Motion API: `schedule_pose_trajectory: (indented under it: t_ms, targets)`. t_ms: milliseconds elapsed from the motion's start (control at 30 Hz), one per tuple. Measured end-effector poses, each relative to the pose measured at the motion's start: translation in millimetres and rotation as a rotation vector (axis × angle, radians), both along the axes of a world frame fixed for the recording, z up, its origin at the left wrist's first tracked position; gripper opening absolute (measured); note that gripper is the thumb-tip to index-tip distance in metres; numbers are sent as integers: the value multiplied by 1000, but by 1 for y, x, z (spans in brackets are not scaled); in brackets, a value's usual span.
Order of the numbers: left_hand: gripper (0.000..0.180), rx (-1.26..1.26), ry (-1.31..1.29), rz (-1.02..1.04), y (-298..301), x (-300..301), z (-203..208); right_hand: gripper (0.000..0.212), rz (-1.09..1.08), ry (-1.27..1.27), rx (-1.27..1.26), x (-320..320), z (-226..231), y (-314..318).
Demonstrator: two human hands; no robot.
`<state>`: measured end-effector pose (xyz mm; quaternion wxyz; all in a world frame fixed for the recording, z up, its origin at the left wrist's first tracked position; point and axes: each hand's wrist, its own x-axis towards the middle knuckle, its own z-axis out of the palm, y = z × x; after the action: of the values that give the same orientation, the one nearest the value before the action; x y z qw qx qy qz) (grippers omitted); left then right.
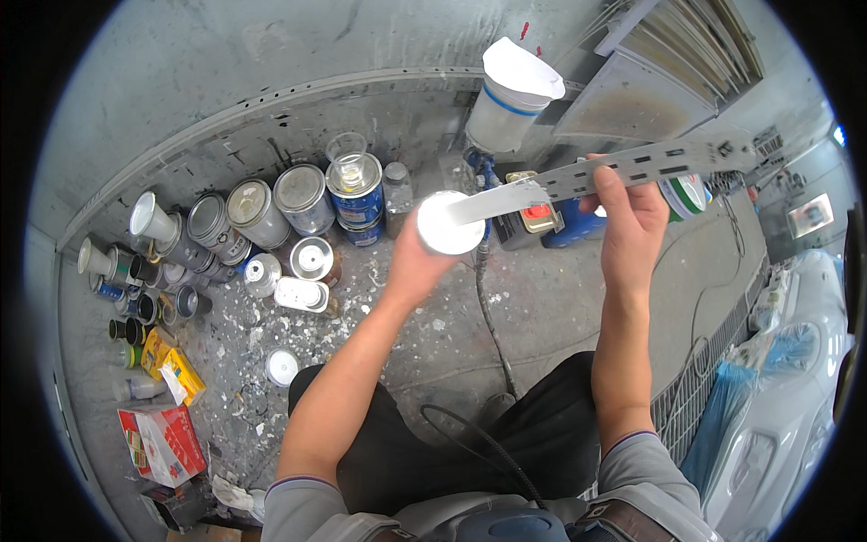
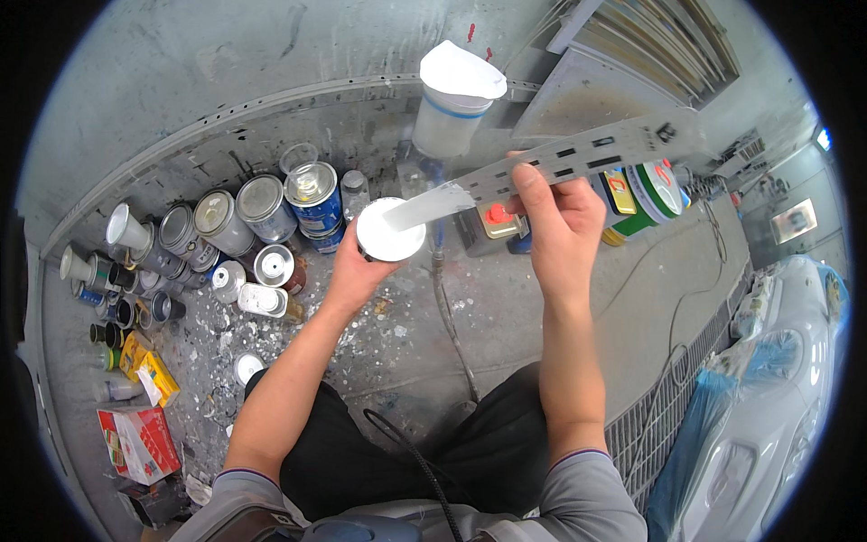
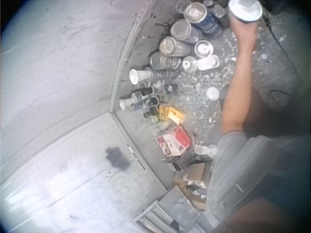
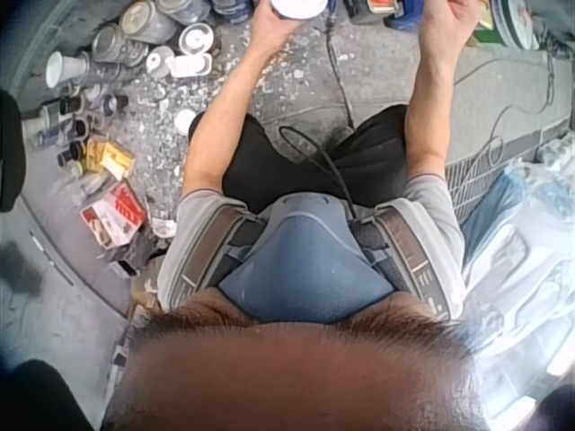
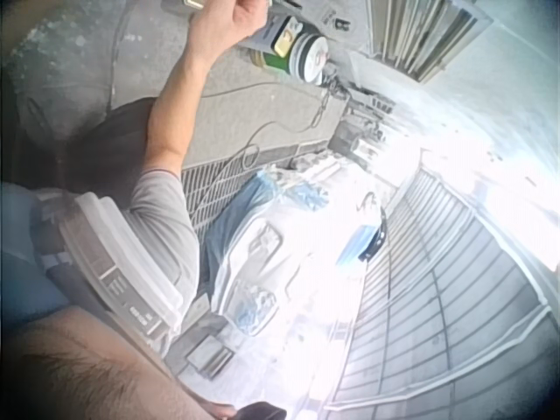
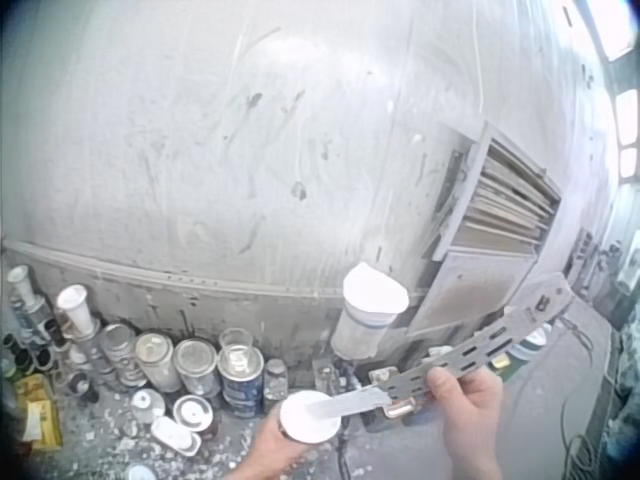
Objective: The person mixes white paint with a clear liquid in a small container using a metal mixing stick. They then pour the mixture into a spray gun cup and attach the gun. Finally, they spray the white paint onto the front bumper of a car.
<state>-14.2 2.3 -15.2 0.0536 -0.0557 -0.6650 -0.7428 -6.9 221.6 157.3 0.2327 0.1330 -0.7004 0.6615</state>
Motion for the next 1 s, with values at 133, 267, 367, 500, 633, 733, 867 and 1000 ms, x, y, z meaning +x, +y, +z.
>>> schedule_pose_trajectory:
  t_ms: [133, 267, 367, 500, 633, 733, 867, 1000]
  targets:
    - [82, -15, -5, -2, 1, 0, -2, 21, -9, 146, 119, 16, 19, 1]
    - [83, -42, -2, -8, 1, 0, -6, 21, -75, 229, 189, 25, 29, 3]
    - [83, -40, -5, -35, 2, 1, -6, 22, -91, 259, 186, 29, 32, 5]
    - [85, -52, -10, -45, 10, 3, -3, 16, -35, 138, 255, 20, 20, -1]
    - [84, -50, -28, -95, 15, 7, -2, 16, -19, -48, 431, -9, -37, -3]
    - [83, -59, -47, -138, 14, 11, 8, 19, -26, -112, 298, -18, -47, -16]
    - [90, -59, -107, -159, 14, 17, 12, 23, -69, -125, 441, -22, -42, 0]
    - [89, -40, -116, -176, 13, 20, 6, 39, -27, -178, 520, -21, -33, 38]
